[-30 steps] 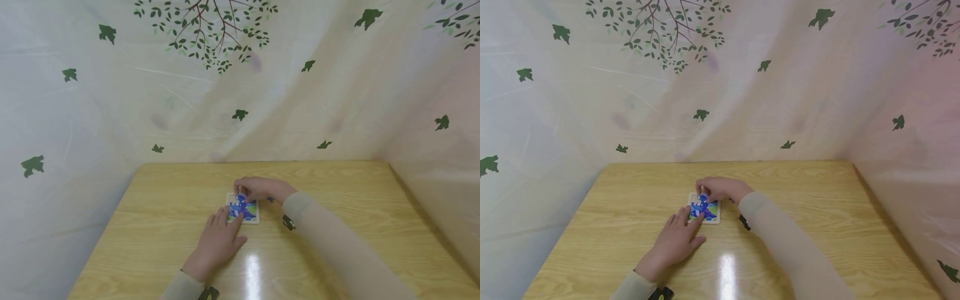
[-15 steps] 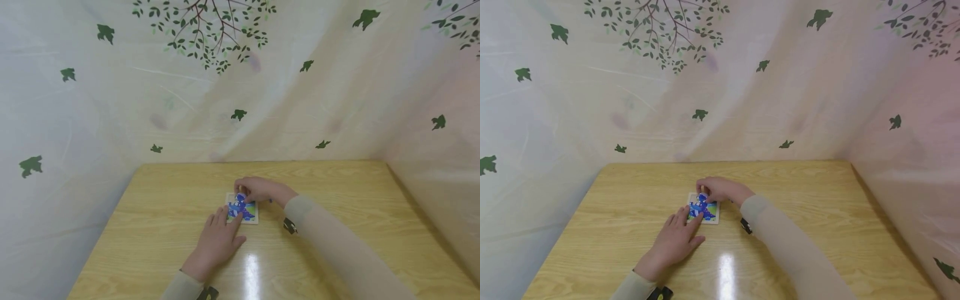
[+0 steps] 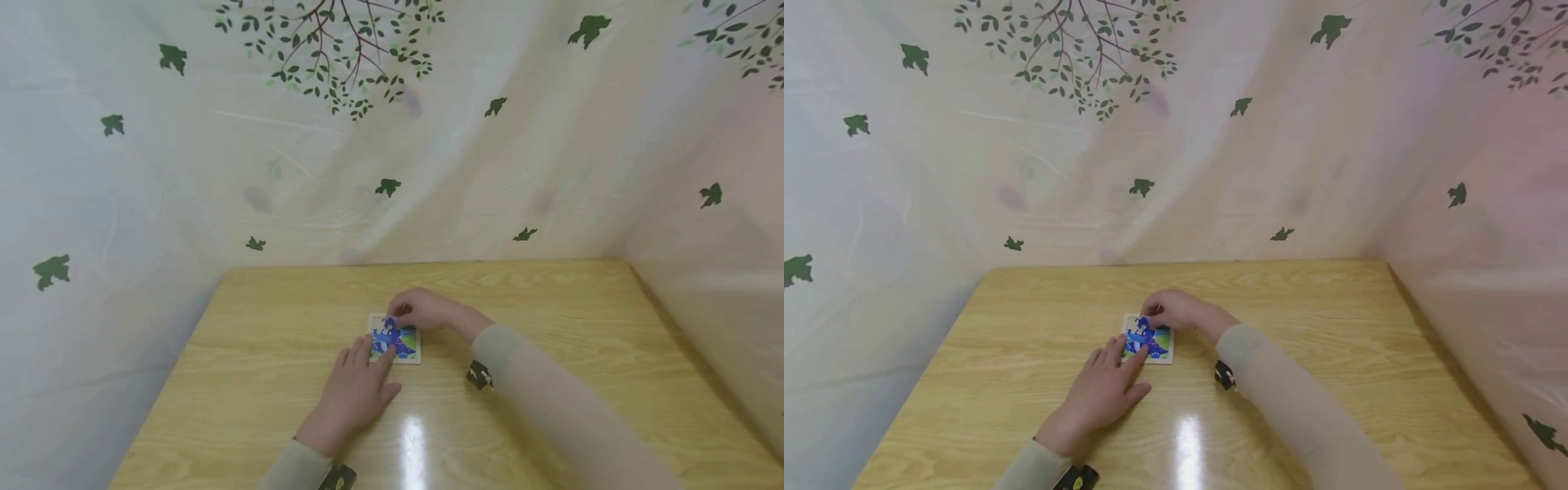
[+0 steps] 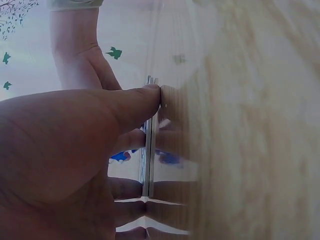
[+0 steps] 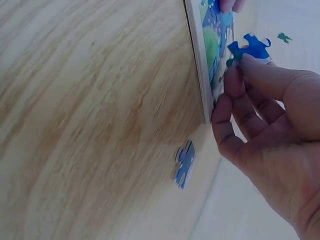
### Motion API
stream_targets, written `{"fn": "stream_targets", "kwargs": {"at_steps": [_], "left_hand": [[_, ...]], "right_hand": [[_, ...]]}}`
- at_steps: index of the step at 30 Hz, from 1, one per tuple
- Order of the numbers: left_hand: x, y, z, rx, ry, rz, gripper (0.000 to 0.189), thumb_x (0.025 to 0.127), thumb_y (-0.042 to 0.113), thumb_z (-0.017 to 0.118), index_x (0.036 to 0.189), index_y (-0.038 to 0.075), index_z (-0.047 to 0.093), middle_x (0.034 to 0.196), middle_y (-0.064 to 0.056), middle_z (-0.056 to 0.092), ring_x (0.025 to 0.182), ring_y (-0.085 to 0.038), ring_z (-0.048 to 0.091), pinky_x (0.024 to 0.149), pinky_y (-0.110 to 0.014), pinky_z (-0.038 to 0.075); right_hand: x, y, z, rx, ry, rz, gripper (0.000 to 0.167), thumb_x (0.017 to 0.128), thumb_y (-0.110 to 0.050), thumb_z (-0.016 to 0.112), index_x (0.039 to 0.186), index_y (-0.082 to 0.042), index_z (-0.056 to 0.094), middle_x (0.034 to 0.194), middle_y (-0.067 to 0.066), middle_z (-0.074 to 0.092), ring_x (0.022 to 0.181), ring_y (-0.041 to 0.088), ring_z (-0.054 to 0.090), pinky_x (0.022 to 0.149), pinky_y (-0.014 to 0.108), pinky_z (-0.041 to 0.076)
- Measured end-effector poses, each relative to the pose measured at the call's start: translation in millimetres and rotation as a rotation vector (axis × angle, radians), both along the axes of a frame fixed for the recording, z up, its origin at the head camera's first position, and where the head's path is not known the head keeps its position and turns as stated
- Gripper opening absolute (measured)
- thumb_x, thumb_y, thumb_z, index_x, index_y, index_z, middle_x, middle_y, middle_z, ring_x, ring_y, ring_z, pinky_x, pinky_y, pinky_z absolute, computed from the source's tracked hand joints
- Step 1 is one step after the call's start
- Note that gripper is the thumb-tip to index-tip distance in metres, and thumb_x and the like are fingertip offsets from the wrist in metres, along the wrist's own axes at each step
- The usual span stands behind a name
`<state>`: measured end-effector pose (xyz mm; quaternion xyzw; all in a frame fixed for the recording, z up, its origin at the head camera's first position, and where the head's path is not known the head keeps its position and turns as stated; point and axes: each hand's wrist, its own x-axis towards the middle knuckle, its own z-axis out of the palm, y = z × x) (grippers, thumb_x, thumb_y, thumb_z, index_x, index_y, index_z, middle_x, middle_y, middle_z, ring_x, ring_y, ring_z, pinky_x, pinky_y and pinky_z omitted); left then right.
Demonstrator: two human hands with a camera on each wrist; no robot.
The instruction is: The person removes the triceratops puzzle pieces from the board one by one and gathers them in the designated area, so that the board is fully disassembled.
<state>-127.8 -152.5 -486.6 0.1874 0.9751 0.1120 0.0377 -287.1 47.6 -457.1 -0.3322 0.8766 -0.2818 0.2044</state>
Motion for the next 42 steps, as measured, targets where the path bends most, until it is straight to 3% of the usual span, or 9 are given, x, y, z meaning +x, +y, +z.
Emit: {"fn": "stream_targets", "kwargs": {"at_steps": [6,10,13,17,27,35,42], "left_hand": [[3.2,-0.1,1.5,0.02,-0.003,0.001,0.069,0.11,0.051,0.064,0.166,0.015,0.052,0.173,-0.033,0.032,0.159,-0.054,0.032,0.129,-0.069,0.026],[3.7,-1.1,1.6,0.021,-0.01,0.005,0.069,0.11,0.051,0.064,0.167,0.016,0.051,0.173,-0.033,0.031,0.16,-0.053,0.031,0.13,-0.068,0.026],[3.3,-1.7,0.5,0.023,-0.02,0.006,0.068,0.11,0.052,0.063,0.167,0.016,0.051,0.174,-0.032,0.03,0.16,-0.053,0.03,0.13,-0.068,0.025],[2.5,-2.4,-2.3,0.03,-0.024,0.004,0.069,0.11,0.052,0.063,0.167,0.016,0.05,0.174,-0.032,0.029,0.161,-0.053,0.029,0.13,-0.068,0.024],[1.6,-2.4,-4.4,0.033,-0.023,-0.001,0.069,0.111,0.052,0.061,0.168,0.015,0.049,0.174,-0.033,0.028,0.161,-0.053,0.028,0.131,-0.067,0.023],[2.7,-2.3,-0.3,0.049,-0.036,0.005,0.068,0.111,0.05,0.062,0.167,0.015,0.05,0.174,-0.033,0.028,0.161,-0.053,0.027,0.131,-0.068,0.022],[1.2,-3.1,-2.0,0.049,-0.037,0.012,0.068,0.111,0.05,0.061,0.168,0.015,0.049,0.175,-0.032,0.026,0.162,-0.052,0.026,0.132,-0.067,0.021]], "right_hand": [[3.9,5.6,0.8,-0.045,-0.038,-0.055,0.023,0.111,-0.02,0.069,0.131,-0.021,0.08,0.124,-0.005,0.078,0.113,0.012,0.069,0.109,0.043,0.057],[5.2,8.2,1.7,-0.111,-0.026,-0.111,0.026,0.112,-0.02,0.067,0.137,-0.017,0.075,0.12,-0.002,0.075,0.108,0.014,0.068,0.1,0.039,0.059],[5.6,10.7,3.5,-0.166,-0.015,-0.158,0.02,0.112,-0.019,0.068,0.131,-0.016,0.071,0.112,-0.003,0.071,0.104,0.015,0.066,0.094,0.035,0.06],[6.7,16.5,6.8,-0.213,0.014,-0.196,0.013,0.111,-0.021,0.07,0.123,-0.017,0.072,0.11,-0.004,0.072,0.106,0.015,0.066,0.096,0.035,0.059],[10.2,42.0,11.0,-0.279,0.067,-0.294,0.014,0.111,-0.019,0.07,0.122,-0.013,0.076,0.11,0.0,0.074,0.105,0.018,0.069,0.096,0.037,0.061],[21.0,65.3,16.9,-0.252,0.096,-0.387,0.013,0.111,-0.02,0.07,0.12,-0.014,0.078,0.114,0.001,0.076,0.112,0.022,0.071,0.102,0.043,0.061],[26.6,85.9,17.6,-0.237,0.125,-0.398,0.011,0.11,-0.014,0.07,0.116,-0.009,0.078,0.11,0.004,0.076,0.107,0.023,0.07,0.097,0.045,0.061]]}}
